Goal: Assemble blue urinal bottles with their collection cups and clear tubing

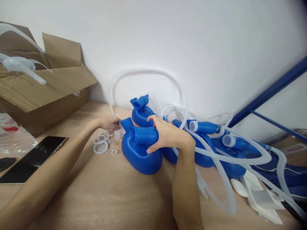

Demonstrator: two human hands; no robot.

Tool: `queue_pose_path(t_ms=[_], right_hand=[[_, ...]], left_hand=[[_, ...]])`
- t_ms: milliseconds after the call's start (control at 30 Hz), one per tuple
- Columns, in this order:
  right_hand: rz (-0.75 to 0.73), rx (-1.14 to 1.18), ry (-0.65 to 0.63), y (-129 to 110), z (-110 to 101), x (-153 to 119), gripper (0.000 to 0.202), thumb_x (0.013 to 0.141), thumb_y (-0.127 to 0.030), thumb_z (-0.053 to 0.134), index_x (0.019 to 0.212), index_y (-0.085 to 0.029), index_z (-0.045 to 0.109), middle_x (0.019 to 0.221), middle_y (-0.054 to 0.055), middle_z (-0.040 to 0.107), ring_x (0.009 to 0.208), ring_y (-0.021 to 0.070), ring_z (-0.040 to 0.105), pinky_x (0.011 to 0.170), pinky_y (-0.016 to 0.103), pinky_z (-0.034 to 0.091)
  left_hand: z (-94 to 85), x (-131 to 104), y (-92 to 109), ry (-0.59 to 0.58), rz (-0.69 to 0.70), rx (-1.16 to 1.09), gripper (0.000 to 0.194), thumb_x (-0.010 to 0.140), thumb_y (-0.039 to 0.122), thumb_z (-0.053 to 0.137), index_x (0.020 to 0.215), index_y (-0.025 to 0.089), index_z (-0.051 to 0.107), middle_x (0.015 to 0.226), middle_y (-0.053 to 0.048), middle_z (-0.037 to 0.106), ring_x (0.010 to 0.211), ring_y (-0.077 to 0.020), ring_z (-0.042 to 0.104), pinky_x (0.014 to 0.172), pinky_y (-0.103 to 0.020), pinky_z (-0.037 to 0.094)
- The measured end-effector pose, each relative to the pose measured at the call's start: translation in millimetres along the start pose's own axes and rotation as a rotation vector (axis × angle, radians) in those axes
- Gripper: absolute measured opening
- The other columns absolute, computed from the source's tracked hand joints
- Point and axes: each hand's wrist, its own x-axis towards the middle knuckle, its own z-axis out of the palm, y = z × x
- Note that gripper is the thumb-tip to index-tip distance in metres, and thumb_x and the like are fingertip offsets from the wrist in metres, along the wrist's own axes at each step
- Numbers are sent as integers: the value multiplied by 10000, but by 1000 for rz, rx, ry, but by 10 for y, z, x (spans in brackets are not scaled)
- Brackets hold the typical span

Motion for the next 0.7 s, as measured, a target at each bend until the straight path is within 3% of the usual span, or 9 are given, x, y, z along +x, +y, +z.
queue_pose_path(t_ms=[167,267,467,600,700], right_hand=[[87,7,-89,-33,-34,-51,940,636,-525,949,1394,-314,433,1126,66,677,1045,355,667,871,441,491],[80,-7,-87,-37,-23,-31,985,627,-501,960,1422,-323,407,1099,59,688,1044,362,675,862,429,482],[191,-125,10,-149,38,-100,1075,665,-427,962,1529,-256,345,1217,135,693,1111,412,674,905,479,503],[218,-147,11,-152,60,-139,1014,696,-342,950,1532,-258,383,1227,143,687,1137,411,686,917,479,522],[200,-83,-7,-20,28,-152,936,712,-240,925,1506,-280,431,1237,117,690,1161,378,690,938,457,537]], left_hand=[[-162,2,-182,304,-88,-145,386,757,354,579,1076,191,724,955,-75,781,778,-227,712,698,-286,552],[-221,-45,-203,406,-112,-261,454,726,301,558,1138,187,710,942,-71,772,690,-204,720,597,-267,532],[-160,-20,-148,451,-110,-373,478,657,258,611,1117,173,707,1138,-118,751,695,-192,721,511,-250,516],[60,100,-161,398,-114,-382,369,698,390,645,986,166,699,939,-114,746,722,-226,713,566,-288,561],[174,184,-141,346,-85,-354,336,662,450,711,864,182,707,845,-90,750,759,-249,723,674,-321,592]])
